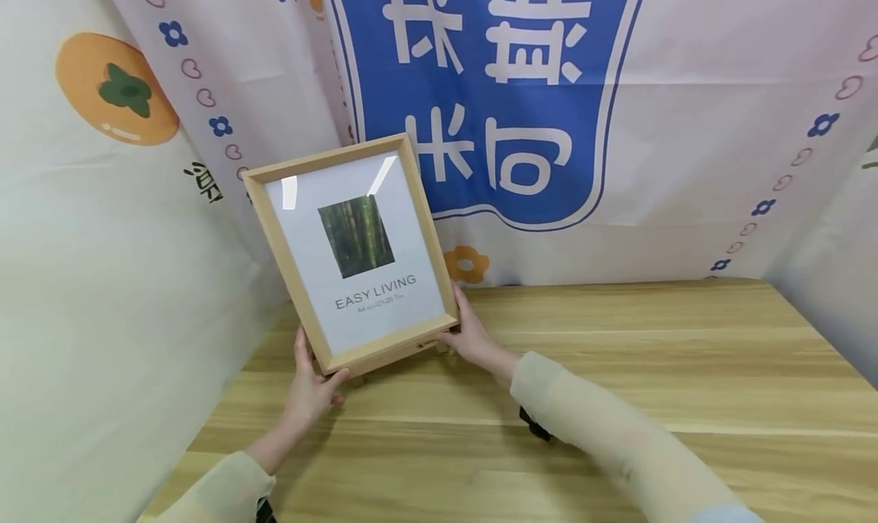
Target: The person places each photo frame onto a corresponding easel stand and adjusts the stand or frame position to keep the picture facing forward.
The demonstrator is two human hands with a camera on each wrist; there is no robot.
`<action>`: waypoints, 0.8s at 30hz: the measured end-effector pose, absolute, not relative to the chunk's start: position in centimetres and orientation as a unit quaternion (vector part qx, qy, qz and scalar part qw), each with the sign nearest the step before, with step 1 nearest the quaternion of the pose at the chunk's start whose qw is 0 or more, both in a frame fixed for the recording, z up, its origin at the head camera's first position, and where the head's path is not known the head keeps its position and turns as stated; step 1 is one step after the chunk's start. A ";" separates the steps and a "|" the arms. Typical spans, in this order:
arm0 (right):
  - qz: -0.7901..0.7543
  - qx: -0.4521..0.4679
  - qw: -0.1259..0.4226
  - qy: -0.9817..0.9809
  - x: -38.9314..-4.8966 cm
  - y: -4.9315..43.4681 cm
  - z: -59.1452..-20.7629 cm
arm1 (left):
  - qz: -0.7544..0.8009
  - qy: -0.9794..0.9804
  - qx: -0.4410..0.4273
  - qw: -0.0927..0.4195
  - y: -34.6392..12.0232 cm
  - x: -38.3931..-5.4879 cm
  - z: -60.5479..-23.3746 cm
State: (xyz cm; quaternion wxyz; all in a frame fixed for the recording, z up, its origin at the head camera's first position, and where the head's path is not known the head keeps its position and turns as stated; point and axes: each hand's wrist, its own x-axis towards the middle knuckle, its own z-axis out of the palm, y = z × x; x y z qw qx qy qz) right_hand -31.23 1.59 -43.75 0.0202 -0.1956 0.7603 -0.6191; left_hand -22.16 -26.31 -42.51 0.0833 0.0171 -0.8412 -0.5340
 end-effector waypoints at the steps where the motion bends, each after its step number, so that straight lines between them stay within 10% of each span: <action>1: -0.619 -0.198 0.016 0.760 -31.2 1.9 -43.8 | -0.535 -0.841 0.014 0.084 -26.0 -22.2 -42.5; 24: -0.617 -0.142 0.002 0.774 -28.6 10.2 -43.8 | -0.548 -0.833 -0.020 0.076 -18.2 -21.8 -42.9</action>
